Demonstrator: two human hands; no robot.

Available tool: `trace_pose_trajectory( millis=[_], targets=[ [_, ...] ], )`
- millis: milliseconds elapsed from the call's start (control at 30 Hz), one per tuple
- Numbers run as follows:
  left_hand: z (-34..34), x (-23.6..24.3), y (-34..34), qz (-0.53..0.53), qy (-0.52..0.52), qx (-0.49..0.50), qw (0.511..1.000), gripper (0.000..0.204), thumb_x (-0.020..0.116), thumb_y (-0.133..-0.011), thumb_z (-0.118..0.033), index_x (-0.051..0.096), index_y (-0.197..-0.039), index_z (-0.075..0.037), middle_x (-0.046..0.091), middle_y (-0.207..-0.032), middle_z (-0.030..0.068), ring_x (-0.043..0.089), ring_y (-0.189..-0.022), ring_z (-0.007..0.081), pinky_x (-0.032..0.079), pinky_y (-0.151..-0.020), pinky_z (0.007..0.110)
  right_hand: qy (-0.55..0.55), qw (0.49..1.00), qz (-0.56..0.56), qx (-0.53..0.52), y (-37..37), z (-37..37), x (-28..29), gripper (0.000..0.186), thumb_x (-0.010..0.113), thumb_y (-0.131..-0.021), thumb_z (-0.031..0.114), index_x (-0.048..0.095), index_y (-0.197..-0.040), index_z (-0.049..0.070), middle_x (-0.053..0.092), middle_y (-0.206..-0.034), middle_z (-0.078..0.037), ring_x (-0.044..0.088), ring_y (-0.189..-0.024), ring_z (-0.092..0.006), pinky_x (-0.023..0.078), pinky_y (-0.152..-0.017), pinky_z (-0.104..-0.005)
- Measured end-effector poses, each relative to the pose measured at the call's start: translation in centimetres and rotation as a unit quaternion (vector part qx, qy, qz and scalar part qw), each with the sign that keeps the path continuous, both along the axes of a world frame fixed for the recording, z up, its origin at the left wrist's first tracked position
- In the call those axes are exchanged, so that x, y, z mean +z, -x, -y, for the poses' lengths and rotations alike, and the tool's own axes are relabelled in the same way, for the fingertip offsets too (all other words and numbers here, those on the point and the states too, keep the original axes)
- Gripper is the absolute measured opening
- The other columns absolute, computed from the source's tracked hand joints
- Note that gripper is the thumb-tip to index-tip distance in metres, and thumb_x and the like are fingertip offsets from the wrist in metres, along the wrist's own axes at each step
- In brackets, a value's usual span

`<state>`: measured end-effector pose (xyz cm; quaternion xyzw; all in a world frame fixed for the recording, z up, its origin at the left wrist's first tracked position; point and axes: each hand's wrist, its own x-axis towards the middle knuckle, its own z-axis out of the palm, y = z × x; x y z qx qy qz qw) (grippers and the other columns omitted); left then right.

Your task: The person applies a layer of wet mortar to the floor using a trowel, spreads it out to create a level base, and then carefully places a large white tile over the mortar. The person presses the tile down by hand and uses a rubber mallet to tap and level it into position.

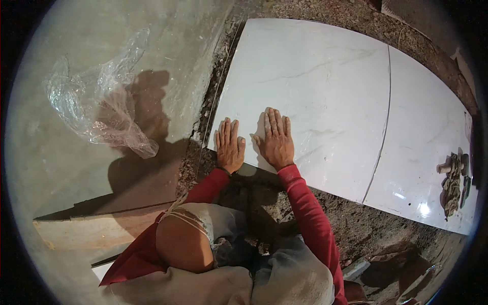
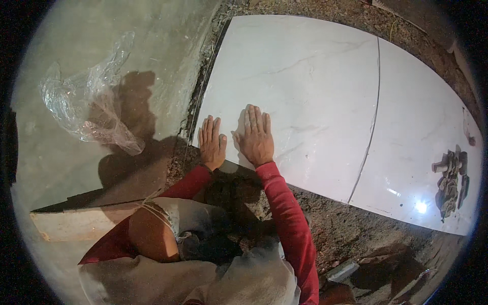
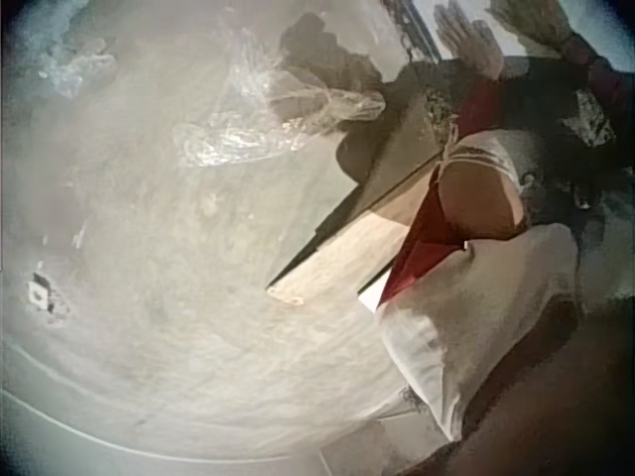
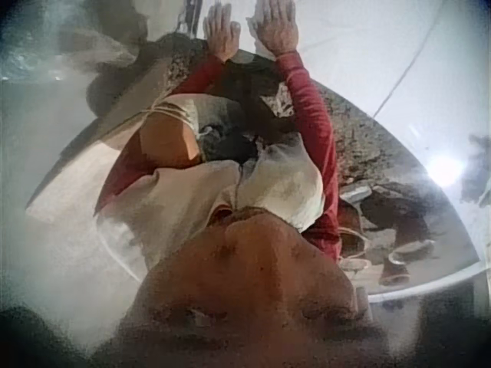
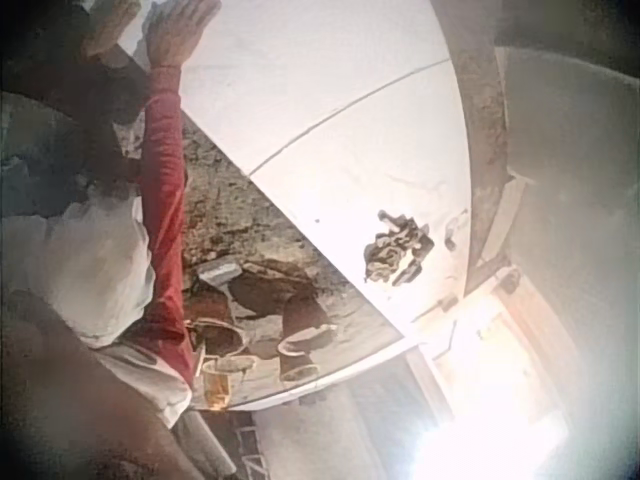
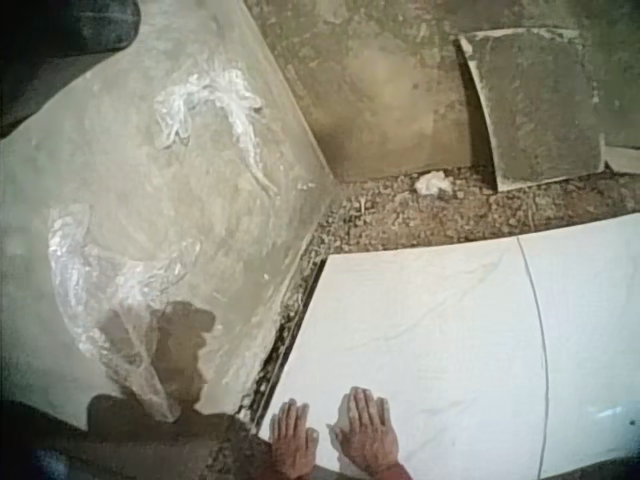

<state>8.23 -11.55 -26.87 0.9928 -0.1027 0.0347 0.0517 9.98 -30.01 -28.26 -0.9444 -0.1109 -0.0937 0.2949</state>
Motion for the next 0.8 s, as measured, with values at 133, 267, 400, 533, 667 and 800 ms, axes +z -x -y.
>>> trace_pose_trajectory(
  millis=[133, 267, 400, 533, 667, 800],
  targets=[
    [0.25, 0.09, 0.02, -0.005, 0.000, -0.001, 1.000, 0.055, 0.035, -0.095, -0.027, 0.026, -0.146, -0.007, 0.018, -0.153, 0.0164, 0.012, -0.143, 0.0330, 0.006, -0.114, 0.050, 0.001, 1.000, 0.011, -0.003, 0.15, 0.22, 0.01, 0.076, 0.050, -0.090, 0.046, 0.028, -0.143, -0.003, 0.027, -0.151, -0.015, 0.021, -0.141, -0.0280, 0.015, -0.115, -0.0475],
    [0.43, 0.29, 0.05, -0.010, -0.007, 0.003, 1.000, 0.055, 0.034, -0.096, -0.027, 0.025, -0.146, -0.007, 0.017, -0.154, 0.0165, 0.012, -0.143, 0.0328, 0.005, -0.115, 0.050, -0.029, 1.000, 0.000, 0.009, 0.31, 0.42, 0.00, 0.074, 0.053, -0.090, 0.041, 0.027, -0.144, -0.001, 0.025, -0.152, -0.014, 0.021, -0.142, -0.0290, 0.016, -0.115, -0.0489],
    [0.51, 0.37, 0.01, -0.002, 0.002, 0.004, 1.000, 0.057, 0.035, -0.096, -0.032, 0.024, -0.147, -0.009, 0.015, -0.155, 0.0150, 0.011, -0.143, 0.0334, 0.007, -0.114, 0.051, -0.025, 1.000, -0.014, 0.011, 0.29, 0.50, -0.10, 0.075, 0.054, -0.089, 0.041, 0.027, -0.144, -0.001, 0.026, -0.152, -0.014, 0.021, -0.141, -0.0293, 0.016, -0.115, -0.0491],
    [0.51, 0.45, 0.02, -0.005, 0.000, 0.009, 1.000, 0.056, 0.032, -0.097, -0.031, 0.025, -0.147, -0.007, 0.017, -0.154, 0.0158, 0.012, -0.143, 0.0318, 0.005, -0.115, 0.050, -0.020, 1.000, 0.003, 0.015, 0.26, 0.49, -0.08, 0.075, 0.055, -0.088, 0.041, 0.027, -0.144, -0.001, 0.026, -0.151, -0.015, 0.021, -0.141, -0.0295, 0.016, -0.115, -0.0490],
    [0.44, 0.59, 0.02, -0.022, -0.008, 0.014, 1.000, 0.057, 0.032, -0.097, -0.034, 0.025, -0.147, -0.008, 0.017, -0.154, 0.0159, 0.012, -0.143, 0.0322, 0.005, -0.115, 0.050, -0.028, 0.999, 0.003, 0.019, 0.27, 0.51, 0.10, 0.075, 0.055, -0.088, 0.040, 0.026, -0.144, -0.001, 0.026, -0.152, -0.015, 0.022, -0.141, -0.0299, 0.016, -0.115, -0.0488],
    [0.28, 0.67, 0.05, -0.009, 0.006, 0.012, 1.000, 0.057, 0.033, -0.096, -0.034, 0.025, -0.147, -0.008, 0.018, -0.154, 0.0161, 0.013, -0.143, 0.0327, 0.006, -0.114, 0.051, -0.007, 1.000, -0.005, 0.019, 0.28, 0.54, 0.31, 0.074, 0.054, -0.089, 0.040, 0.026, -0.144, -0.001, 0.025, -0.152, -0.015, 0.022, -0.141, -0.0306, 0.016, -0.115, -0.0489]
  ],
)
